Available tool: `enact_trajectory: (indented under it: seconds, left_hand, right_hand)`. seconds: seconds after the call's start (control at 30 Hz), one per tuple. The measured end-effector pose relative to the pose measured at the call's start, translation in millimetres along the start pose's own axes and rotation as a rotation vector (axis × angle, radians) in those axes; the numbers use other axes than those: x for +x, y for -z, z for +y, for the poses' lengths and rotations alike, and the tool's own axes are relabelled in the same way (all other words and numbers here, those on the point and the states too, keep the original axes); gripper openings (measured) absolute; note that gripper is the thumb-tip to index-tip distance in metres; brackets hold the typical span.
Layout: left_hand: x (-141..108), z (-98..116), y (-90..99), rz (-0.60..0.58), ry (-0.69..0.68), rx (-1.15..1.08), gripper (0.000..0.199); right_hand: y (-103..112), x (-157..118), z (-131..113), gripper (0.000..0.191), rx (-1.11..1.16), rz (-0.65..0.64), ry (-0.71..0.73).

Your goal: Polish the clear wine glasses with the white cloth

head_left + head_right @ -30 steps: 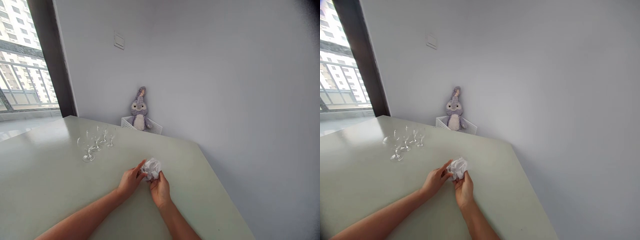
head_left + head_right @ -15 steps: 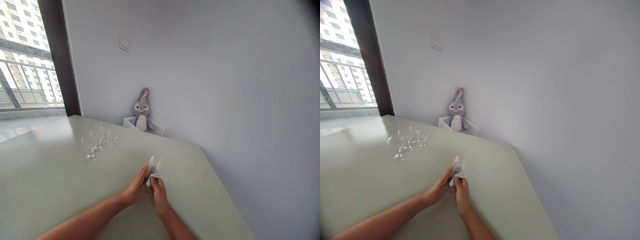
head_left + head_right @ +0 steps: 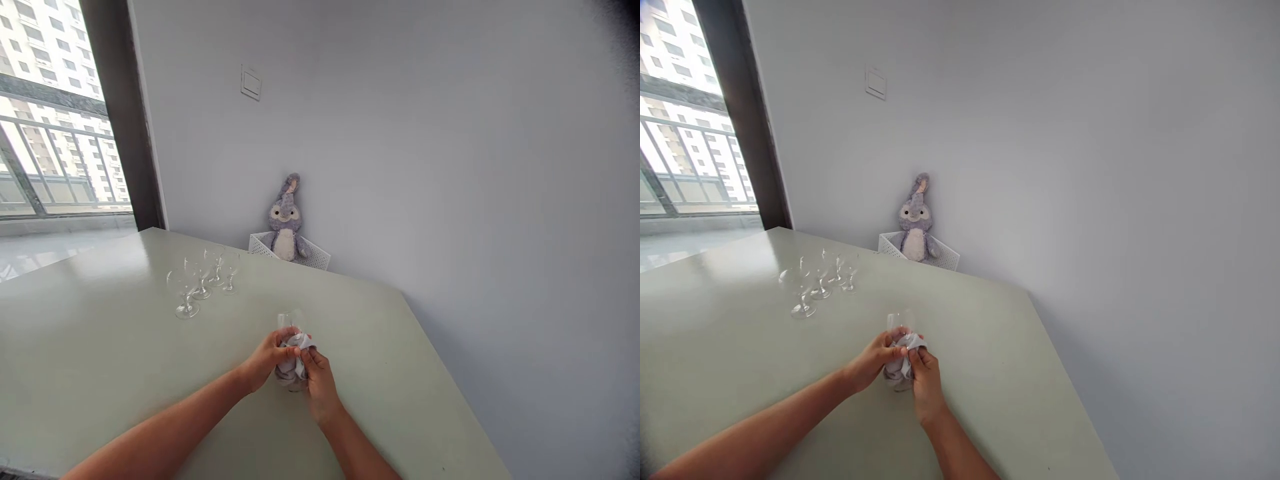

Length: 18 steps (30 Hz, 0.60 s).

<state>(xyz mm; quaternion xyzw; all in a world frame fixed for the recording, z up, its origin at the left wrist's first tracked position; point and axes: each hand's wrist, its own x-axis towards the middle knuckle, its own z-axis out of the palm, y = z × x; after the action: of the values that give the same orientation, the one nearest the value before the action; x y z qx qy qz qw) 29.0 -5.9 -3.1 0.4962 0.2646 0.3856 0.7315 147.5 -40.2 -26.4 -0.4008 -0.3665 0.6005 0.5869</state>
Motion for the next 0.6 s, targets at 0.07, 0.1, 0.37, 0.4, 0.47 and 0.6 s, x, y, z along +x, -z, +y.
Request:
enact_trajectory:
  seconds: [0.07, 0.1, 0.37, 0.4, 0.47, 0.6]
  left_hand:
    - [1, 1, -1.7, 0.047, -0.057, 0.017, 0.038]
    - [1, 1, -1.6, 0.084, -0.088, 0.019, 0.037]
    - [5, 7, 4.5, 0.407, -0.337, -0.121, 0.039]
    - [4, 5, 3.4, 0.412, -0.345, -0.089, 0.039]
    - [2, -2, 0.3, 0.39, -0.339, 0.02, 0.036]
    - [-3, -21, -4.8, 0.368, -0.359, 0.262, 0.03]
  right_hand:
    - [4, 4, -4, 0.029, 0.028, 0.072, 0.009]
    - [8, 7, -7, 0.028, 0.053, 0.119, 0.021]
    - [18, 7, -15, 0.031, 0.222, 0.108, -0.119]
    - [13, 4, -11, 0.034, 0.221, 0.023, -0.148]
    - [0, -3, -3, 0.036, 0.221, -0.089, -0.167]
    - [-14, -8, 5, 0.03, 0.193, -0.06, -0.157]
